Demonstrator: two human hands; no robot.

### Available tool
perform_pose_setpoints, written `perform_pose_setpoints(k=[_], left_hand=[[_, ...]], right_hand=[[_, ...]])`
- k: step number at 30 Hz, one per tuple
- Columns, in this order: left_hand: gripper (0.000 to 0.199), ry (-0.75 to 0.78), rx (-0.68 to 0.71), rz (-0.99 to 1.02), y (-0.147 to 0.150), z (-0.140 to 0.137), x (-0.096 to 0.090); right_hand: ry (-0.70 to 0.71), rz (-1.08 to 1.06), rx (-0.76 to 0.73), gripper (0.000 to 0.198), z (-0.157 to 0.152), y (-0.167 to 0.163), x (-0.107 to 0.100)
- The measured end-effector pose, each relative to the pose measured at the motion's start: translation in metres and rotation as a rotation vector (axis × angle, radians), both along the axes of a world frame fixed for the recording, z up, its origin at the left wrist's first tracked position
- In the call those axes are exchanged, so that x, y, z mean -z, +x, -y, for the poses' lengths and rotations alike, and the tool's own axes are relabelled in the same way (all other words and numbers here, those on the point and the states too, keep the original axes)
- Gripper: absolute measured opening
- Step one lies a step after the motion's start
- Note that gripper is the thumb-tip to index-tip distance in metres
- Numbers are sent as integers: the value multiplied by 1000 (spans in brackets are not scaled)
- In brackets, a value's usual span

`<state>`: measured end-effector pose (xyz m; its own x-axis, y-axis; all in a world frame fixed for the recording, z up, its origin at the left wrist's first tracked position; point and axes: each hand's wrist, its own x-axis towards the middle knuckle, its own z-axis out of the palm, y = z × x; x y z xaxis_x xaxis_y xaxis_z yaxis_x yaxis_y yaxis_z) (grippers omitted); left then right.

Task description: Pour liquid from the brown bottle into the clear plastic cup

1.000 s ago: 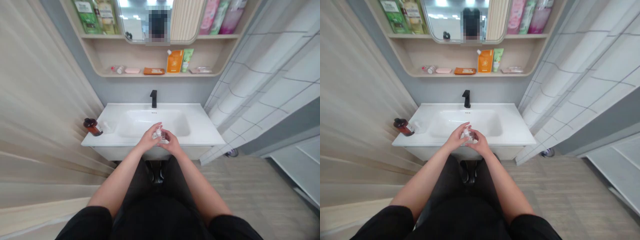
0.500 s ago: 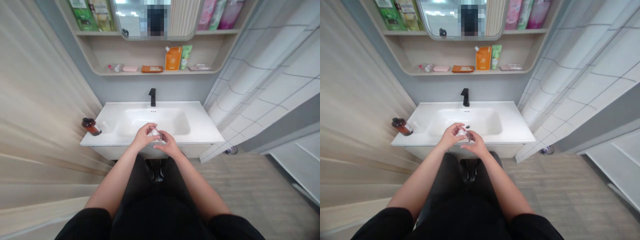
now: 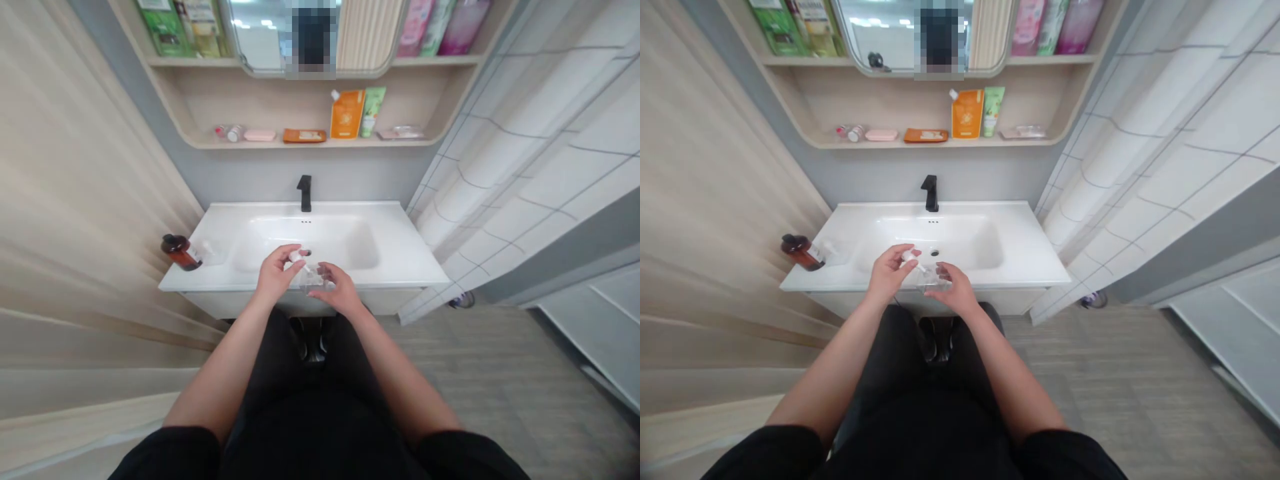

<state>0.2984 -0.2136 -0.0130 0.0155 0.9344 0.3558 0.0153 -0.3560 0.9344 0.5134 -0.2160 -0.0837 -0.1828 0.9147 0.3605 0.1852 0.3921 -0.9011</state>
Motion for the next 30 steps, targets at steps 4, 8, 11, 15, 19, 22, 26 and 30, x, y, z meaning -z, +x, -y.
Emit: perform_pose_setpoints(k=[4,8,11,15,19,22,26,30], left_hand=[[55,-14,34,-8,-11,2,-13],[53,-17,7,-45,-19,6,-22],[52,-34,13,-78,-20,10,-25],[50,-57,-30,-54,-19,13,-25],[49,-93,-180,143,-34,12,-10],[53,-141,-344,318,-66,11,16],[49,-171,-700,298,-136,13,59],[41,-260,-935,-11,-205,15,84]], right_hand=[[48,72,60,93,-1,-4,-3],[46,99,60,91,1,-6,-9],[10,72,-3,93,4,-6,-13],[15,89,-9,91,7,-1,-14],[5,117,35,89,5,13,-7],[25,169,104,81,-1,33,5],[8,143,291,73,-21,82,22],[-101,185,589,75,-54,148,31]])
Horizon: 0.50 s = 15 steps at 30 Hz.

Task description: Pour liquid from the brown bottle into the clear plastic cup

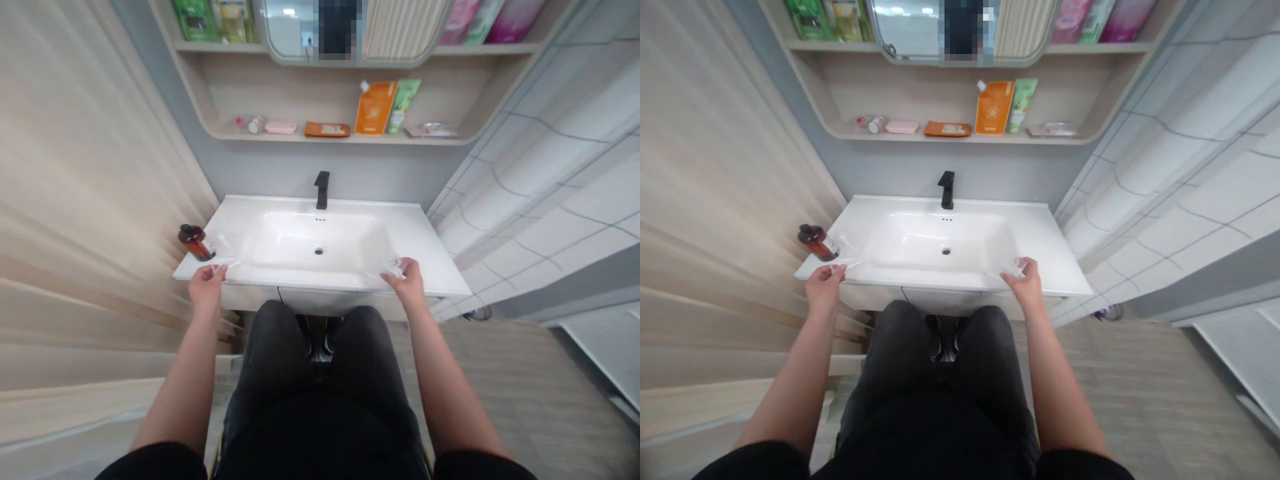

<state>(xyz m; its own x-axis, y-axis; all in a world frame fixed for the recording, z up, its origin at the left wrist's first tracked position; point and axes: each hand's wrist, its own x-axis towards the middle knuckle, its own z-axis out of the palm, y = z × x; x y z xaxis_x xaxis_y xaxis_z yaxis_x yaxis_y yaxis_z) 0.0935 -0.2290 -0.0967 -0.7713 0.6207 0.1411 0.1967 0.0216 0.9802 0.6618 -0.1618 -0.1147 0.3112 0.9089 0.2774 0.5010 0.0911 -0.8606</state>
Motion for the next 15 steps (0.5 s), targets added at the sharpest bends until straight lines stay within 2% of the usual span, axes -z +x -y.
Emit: perform_pose_setpoints(k=[3,6,11,13,15], left_hand=[[42,-168,52,-242,-33,-4,5],[41,-256,138,-493,-53,-12,11],[39,-300,280,-815,-75,-22,24],[40,-316,294,-856,-80,-23,26],[43,-329,290,-856,-82,-23,26]], right_hand=[[-115,76,202,73,-22,42,0],[-144,164,343,71,-36,66,-1],[-129,228,415,75,-49,76,4],[-104,245,421,89,-50,76,5],[-8,293,438,103,-46,72,4]])
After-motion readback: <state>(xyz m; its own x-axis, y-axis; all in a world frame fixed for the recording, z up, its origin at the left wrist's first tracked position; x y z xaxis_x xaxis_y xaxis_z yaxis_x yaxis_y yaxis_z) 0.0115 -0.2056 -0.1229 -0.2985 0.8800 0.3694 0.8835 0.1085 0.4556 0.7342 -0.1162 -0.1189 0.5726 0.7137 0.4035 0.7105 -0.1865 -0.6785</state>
